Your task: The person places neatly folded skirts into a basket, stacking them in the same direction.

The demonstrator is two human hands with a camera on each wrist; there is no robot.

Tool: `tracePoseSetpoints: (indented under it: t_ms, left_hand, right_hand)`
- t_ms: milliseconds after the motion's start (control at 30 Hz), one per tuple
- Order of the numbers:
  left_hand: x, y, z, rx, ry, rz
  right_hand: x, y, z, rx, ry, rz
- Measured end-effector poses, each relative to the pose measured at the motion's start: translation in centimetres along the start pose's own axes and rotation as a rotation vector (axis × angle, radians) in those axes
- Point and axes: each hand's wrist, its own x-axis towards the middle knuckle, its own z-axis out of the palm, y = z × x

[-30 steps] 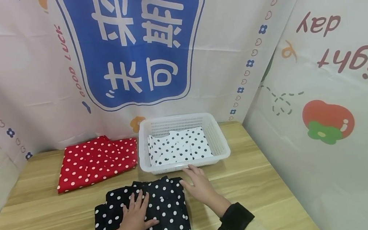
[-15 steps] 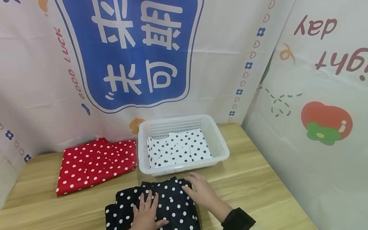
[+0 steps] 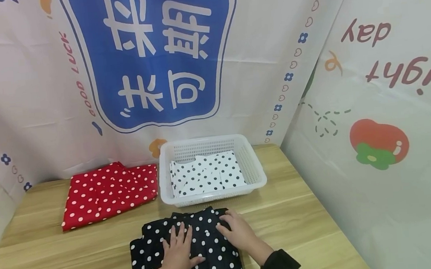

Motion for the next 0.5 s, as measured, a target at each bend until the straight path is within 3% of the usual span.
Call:
tracePoseSetpoints:
  t_ms: [200, 333, 400, 500]
  left_hand:
    - [0.4, 0.6, 0.4, -0.023, -0.01, 0.03]
    - [0.5, 0.5, -0.1, -0.087, -0.018, 0.052]
    - [0.3, 0.3, -0.7, -0.139, 0.008, 0.067]
    - [-0.2, -0.7, -2.2, -0.186, 0.104, 0.075]
  right_hand:
    - [-0.8, 1.5, 0.7, -0.011, 0.023, 0.044]
    - [-1.2, 2.4, 1.1, -0.004, 0.056, 0.078]
    - [-1.4, 2.7, 1.2, 0.015, 0.068, 0.119]
    - [-1.5, 2.9, 1.2, 0.071, 0.091, 0.204]
